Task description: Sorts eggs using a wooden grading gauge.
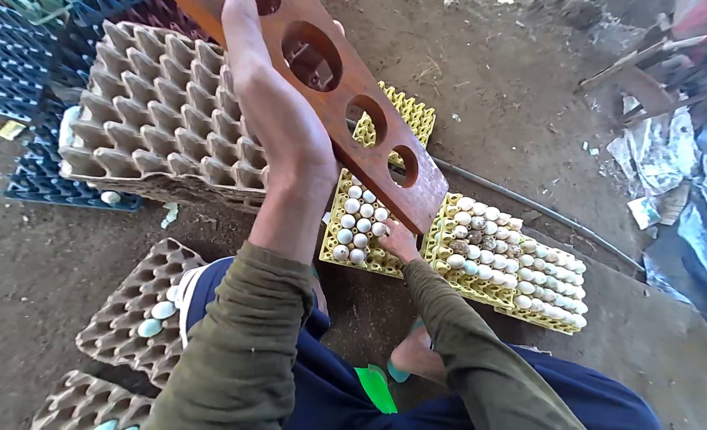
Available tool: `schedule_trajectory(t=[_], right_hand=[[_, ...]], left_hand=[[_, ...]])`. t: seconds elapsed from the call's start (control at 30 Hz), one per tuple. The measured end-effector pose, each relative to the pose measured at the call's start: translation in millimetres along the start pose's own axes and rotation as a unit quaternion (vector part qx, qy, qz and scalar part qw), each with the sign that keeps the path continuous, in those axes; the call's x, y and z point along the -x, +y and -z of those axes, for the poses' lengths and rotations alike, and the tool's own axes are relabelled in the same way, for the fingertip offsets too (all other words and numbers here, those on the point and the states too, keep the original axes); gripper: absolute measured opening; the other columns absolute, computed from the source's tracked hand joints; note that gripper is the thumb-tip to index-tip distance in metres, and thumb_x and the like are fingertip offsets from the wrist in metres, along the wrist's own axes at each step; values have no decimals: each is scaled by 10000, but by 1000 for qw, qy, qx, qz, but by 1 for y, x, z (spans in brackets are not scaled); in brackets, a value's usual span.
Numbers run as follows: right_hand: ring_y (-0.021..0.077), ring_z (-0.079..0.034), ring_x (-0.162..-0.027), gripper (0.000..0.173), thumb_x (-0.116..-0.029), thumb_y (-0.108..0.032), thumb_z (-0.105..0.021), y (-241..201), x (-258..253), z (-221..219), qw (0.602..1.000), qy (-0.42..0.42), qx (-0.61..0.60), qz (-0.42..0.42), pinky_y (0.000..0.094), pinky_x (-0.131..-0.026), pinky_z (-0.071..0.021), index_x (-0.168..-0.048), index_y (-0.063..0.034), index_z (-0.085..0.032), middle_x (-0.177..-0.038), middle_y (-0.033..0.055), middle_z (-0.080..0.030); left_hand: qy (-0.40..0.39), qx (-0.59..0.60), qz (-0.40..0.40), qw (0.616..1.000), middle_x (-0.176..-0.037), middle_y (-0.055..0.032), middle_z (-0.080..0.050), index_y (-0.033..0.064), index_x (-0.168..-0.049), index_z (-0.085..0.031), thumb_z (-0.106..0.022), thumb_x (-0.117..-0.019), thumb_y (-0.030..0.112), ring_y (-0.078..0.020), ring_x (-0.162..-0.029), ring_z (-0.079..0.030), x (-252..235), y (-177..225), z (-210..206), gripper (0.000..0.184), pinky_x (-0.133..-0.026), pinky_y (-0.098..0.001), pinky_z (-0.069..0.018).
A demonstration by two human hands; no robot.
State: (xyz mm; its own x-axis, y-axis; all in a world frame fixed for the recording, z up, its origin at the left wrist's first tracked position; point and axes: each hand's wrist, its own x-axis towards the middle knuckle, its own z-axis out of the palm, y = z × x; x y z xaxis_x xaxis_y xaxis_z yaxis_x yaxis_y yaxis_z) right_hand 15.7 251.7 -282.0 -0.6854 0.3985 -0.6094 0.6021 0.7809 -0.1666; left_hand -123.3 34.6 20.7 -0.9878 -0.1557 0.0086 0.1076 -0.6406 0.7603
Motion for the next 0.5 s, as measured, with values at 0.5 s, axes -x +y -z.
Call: schedule_trajectory(t=[0.5], right_hand=[[347,-541,-1299,621,-888,-403,-776,24,34,22,968,42,-248,-15,506,-1072,-454,-1402,-100,-603,-1435,225,-536]], left_hand=[[-14,-9,34,999,-1123,-148,-646,51,-1398,-446,-224,-1121,358,-275,-983,-699,6,5,-5,469,-863,-456,-606]])
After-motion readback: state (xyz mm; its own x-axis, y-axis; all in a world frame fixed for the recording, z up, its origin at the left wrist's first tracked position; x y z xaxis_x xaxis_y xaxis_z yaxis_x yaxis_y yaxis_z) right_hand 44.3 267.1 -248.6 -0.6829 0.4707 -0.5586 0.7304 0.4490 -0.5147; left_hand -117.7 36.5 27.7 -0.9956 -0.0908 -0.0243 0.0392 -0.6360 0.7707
